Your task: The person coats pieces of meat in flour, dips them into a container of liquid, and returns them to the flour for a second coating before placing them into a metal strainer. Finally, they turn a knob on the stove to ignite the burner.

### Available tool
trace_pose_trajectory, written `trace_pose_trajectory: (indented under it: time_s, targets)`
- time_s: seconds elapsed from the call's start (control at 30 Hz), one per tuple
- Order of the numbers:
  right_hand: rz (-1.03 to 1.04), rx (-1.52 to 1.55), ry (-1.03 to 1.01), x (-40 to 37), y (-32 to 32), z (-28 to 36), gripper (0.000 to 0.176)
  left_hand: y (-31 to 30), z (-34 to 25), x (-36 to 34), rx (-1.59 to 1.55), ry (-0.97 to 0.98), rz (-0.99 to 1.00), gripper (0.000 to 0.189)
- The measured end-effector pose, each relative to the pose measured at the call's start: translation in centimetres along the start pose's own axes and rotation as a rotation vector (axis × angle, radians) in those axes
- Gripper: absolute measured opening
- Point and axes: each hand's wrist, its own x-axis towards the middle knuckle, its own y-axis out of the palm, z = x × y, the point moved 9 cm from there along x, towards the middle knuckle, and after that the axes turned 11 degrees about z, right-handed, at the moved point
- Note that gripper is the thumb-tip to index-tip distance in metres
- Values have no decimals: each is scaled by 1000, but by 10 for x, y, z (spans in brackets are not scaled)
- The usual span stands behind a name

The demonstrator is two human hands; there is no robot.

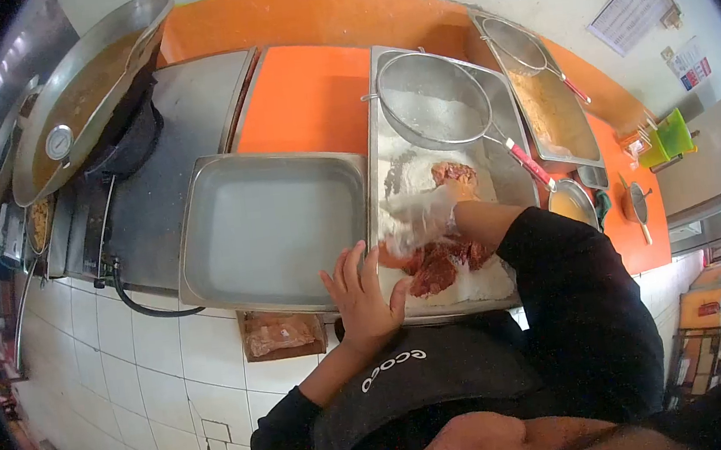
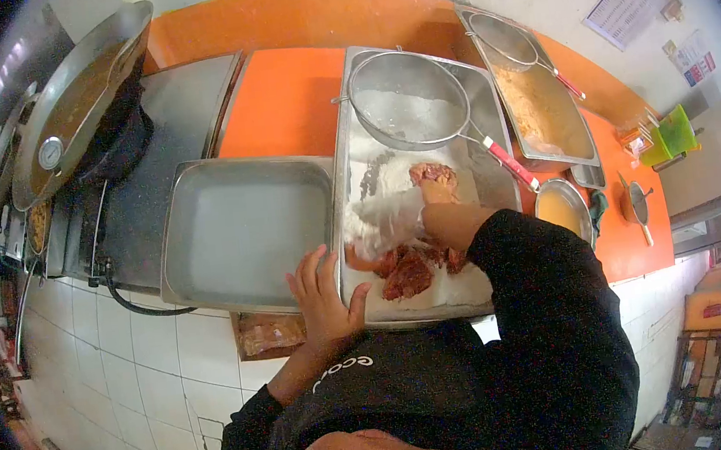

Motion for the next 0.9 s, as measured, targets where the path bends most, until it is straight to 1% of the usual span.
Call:
trace_pose_trajectory:
  time_s: [0.07, 0.1, 0.17, 0.2, 0.27, 0.33, 0.37, 0.4, 0.47, 0.5, 0.53, 0.57, 0.6, 0.63, 0.67, 0.73, 0.77, 0.8, 0.87, 0.9]
  targets:
    - [185, -368, -159, 27, -24, -9, 35, 1, 1, -1, 1, 26, -28, 59]
    - [289, -578, -307, 38, -37, -11, 36, 1, 0, -3, 9, 23, -34, 59]
    - [423, -874, -597, 49, -48, -21, 38, -2, -3, -5, 3, 37, -80, 56]
    - [386, -1012, -590, 44, -46, -24, 38, -3, -6, -6, 15, 33, -92, 56]
    - [226, -1335, -410, 25, -41, -19, 38, -1, -14, -9, 98, 26, -60, 57]
    - [93, -1624, -284, -3, -39, 1, 39, -2, -20, -11, 143, -10, -38, 57]
    - [49, -1720, -271, -21, -34, 14, 39, -2, -22, -10, 177, -39, -15, 56]
    - [20, -1786, -300, -39, -25, 26, 39, -5, -27, -8, 181, -45, -17, 56]
    - [28, -1838, -477, -73, 8, 39, 40, -16, -35, -7, 210, -53, -90, 52]
    - [48, -1876, -552, -86, 28, 36, 40, -17, -37, -6, 214, -62, -94, 52]
    - [38, -1941, -567, -92, 44, 29, 40, -26, -38, -6, 14, -31, -175, 50]
    - [-18, -2078, -401, -87, 58, 16, 49, -33, -37, -6, -184, 4, -259, 48]
    - [-57, -2218, -227, -83, 71, 3, 58, -31, -38, -5, -176, 0, -268, 48]
    - [-52, -2227, -236, -63, 57, -20, 58, -31, -39, -6, -222, 26, -345, 42]
    - [-165, -2268, -675, -39, 53, -36, 57, -32, -38, -8, -268, 53, -422, 36]
    - [-274, -2240, -1142, -50, 60, -40, 55, -20, -28, -3, -238, 36, -397, 34]
    - [-227, -2290, -958, -34, 47, -36, 53, -17, -25, -1, -219, 19, -367, 31]
    - [-179, -2336, -770, -26, 40, -26, 51, -20, -27, -2, -212, 15, -379, 31]
    - [-80, -2399, -383, -15, 24, -10, 48, -21, -23, -3, -316, -17, -390, 29]
    - [-94, -2304, -276, -34, 27, 1, 47, -22, -22, -4, -312, -25, -401, 29]
